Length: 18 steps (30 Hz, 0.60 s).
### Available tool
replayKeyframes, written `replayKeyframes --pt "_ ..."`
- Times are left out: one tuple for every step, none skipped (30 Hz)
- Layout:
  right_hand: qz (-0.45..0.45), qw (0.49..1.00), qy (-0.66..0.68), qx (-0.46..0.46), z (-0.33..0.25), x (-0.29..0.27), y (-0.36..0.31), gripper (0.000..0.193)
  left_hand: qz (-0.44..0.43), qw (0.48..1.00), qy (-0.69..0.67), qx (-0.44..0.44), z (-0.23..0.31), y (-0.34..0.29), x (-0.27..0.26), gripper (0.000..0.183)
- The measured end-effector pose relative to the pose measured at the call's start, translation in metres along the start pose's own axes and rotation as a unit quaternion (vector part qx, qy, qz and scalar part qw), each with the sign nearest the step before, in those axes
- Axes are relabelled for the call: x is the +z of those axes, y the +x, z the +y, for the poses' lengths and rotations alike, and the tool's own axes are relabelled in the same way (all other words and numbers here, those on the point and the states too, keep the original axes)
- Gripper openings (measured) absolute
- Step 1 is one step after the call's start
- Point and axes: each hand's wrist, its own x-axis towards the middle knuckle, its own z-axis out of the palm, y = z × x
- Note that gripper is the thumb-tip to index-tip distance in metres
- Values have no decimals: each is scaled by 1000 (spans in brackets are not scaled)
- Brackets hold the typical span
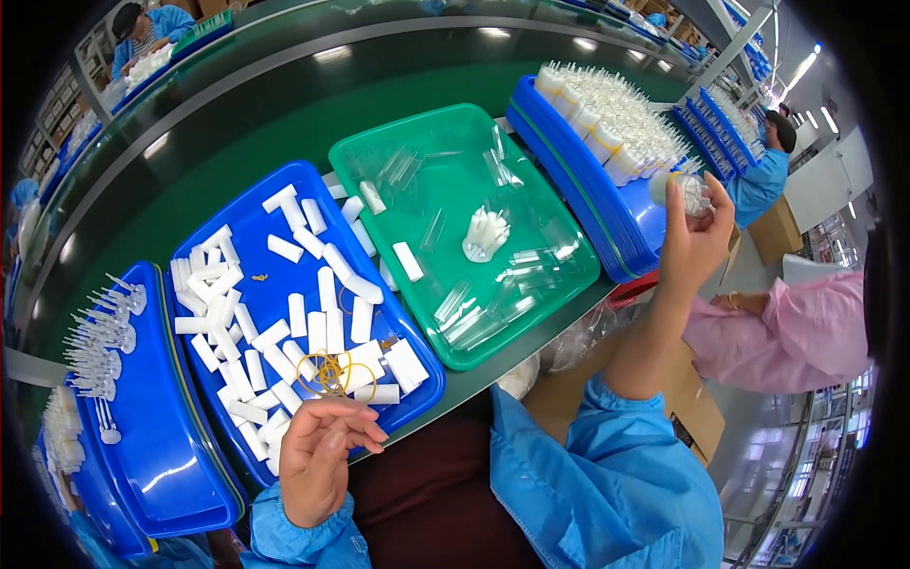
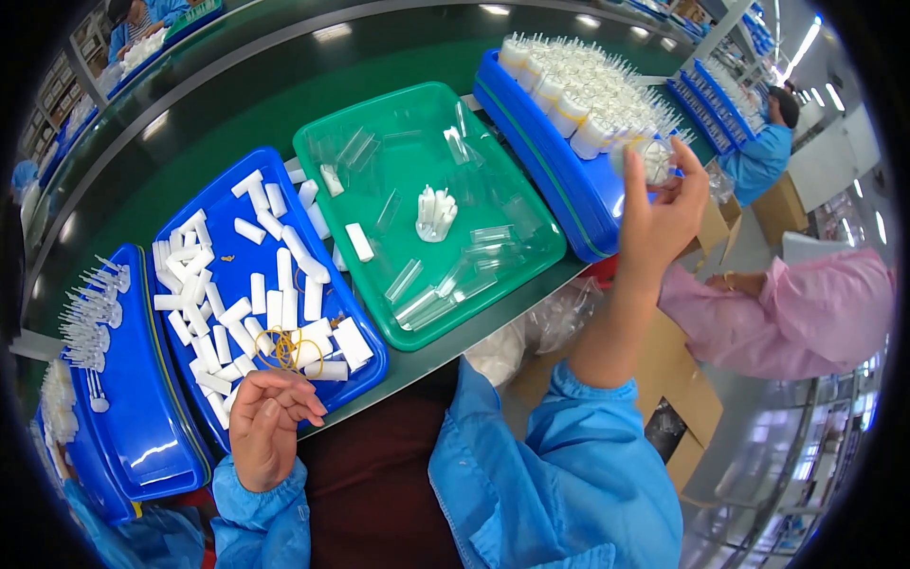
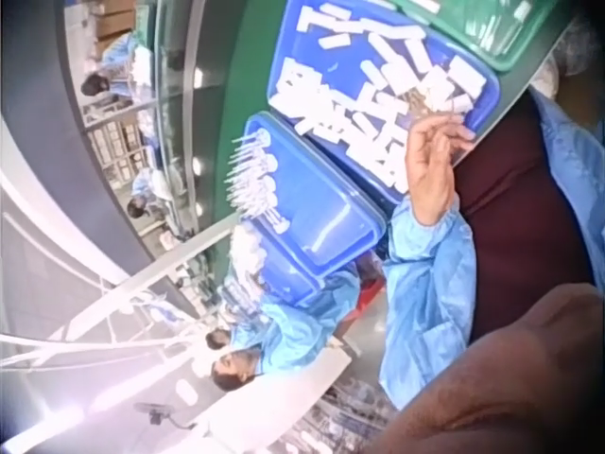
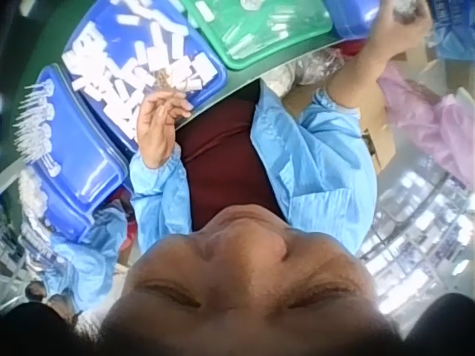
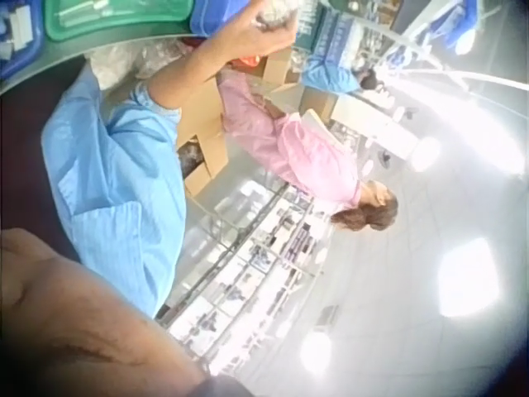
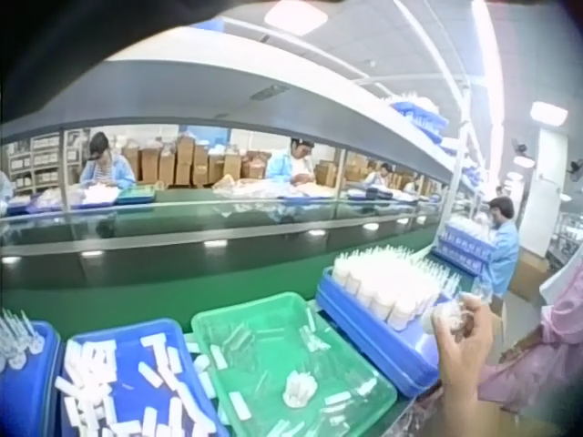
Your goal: The person assembles bundles of white components and clear sleeves using rubber bands and places a finished bundle onto a tray. The person then gathers loose clear sleeves across the workstation and begins assembling another bundle.
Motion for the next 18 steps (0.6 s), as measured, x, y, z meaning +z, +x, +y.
replayKeyframes --pt "-3 1000 0 -1 9 1 6 42 -7 1000 7 -3 0 1 -1 22" --pt "-79 993 -87 12 17 2 10 43 -4 1000 5 -4 0 2 -1 22" --pt "-154 973 -173 24 28 3 14 43 -1 1000 9 -10 -1 3 -2 22" --pt "-254 950 -171 56 38 4 16 46 -1 1000 11 -16 -1 3 -2 22" --pt "-255 950 -172 55 44 2 16 46 -1 1000 9 -16 -2 4 -2 22" --pt "-252 949 -187 24 42 1 16 47 -3 1000 9 -17 -2 4 -2 22" --pt "-249 947 -203 -7 40 0 14 48 -6 1000 8 -18 -2 5 -1 22" --pt "-188 949 -224 -117 45 0 11 51 -4 1000 8 -18 -3 6 -1 22" --pt "-190 950 -221 -115 36 1 7 51 -5 1000 11 -17 -2 5 1 21" --pt "-174 961 -160 -141 16 7 1 54 -3 1000 14 -16 -2 5 1 21" --pt "-155 969 -101 -166 -4 11 -5 56 0 1000 16 -15 -2 4 0 21" --pt "-191 967 -51 -163 -20 11 -13 60 -1 1000 17 -14 -3 4 0 21" --pt "-190 967 -50 -162 -33 13 -21 60 -2 1000 19 -13 -3 3 0 21" --pt "-289 950 33 -118 -47 17 -30 60 -1 1000 21 -12 -3 2 -1 21" --pt "-380 915 113 -72 -56 21 -37 61 -3 1000 19 -10 -3 2 -1 21" --pt "-378 916 115 -71 -61 26 -44 61 -4 1000 18 -7 -4 2 -1 21" --pt "-437 888 114 -83 -65 35 -52 62 -1 1000 20 -5 -4 1 -1 21" --pt "-494 857 111 -95 -65 40 -57 62 9 999 45 2 -6 0 0 20"
